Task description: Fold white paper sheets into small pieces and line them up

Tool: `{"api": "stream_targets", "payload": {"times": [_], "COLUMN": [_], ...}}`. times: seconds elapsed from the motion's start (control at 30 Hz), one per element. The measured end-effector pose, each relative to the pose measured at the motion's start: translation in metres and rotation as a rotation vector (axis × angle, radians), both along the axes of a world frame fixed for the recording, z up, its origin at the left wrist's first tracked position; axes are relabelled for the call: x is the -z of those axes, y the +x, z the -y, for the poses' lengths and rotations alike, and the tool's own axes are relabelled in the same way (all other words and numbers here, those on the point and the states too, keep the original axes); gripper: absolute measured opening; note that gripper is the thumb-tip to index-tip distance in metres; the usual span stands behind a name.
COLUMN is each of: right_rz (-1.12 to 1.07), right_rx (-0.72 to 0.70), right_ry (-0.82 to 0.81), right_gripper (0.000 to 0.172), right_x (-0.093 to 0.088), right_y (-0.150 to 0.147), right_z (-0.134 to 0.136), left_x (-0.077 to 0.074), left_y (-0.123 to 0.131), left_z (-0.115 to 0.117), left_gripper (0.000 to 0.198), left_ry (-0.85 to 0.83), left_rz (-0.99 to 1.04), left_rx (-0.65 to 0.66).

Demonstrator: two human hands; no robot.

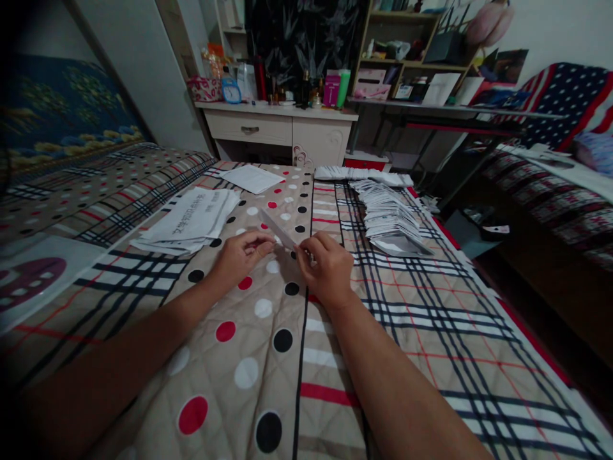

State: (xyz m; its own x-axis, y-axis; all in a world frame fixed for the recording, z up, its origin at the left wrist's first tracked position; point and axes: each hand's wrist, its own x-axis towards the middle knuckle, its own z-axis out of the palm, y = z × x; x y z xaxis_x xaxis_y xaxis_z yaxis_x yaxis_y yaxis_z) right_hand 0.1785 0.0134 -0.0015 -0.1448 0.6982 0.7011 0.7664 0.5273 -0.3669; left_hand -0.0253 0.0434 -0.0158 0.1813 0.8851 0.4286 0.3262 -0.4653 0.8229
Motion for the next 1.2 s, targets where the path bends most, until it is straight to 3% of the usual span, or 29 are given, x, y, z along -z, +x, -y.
{"api": "stream_targets", "payload": {"times": [0.17, 0.3, 0.7, 1.03, 1.2], "right_rz": [-0.087, -0.185, -0.202, -0.205, -0.227], "right_rx": [-0.250, -0.328, -0.329, -0.249, -0.177], "right_ry": [-0.160, -0.305, -0.358, -0.388, -0.404], "right_gripper": [0.011, 0.014, 0.014, 0.019, 0.008], "right_x": [0.000, 0.003, 0.006, 0.005, 0.010], "right_y": [-0.016, -0.019, -0.018, -0.020, -0.021], "right_z": [0.008, 0.005, 0.003, 0.000, -0.002], "left_x": [-0.003, -0.005, -0.005, -0.007, -0.002], "left_y": [0.006, 0.005, 0.008, 0.006, 0.009], "left_z": [0.003, 0.001, 0.000, 0.001, -0.001], "left_gripper": [0.029, 0.027, 0.030, 0.026, 0.024], "left_ry": [-0.121, -0.155, -0.293, -0.294, -0.229], "left_rz": [0.017, 0.035, 0.099, 0.072, 0.022], "left_rx": [0.172, 0.218, 0.216, 0.258, 0.179]}}
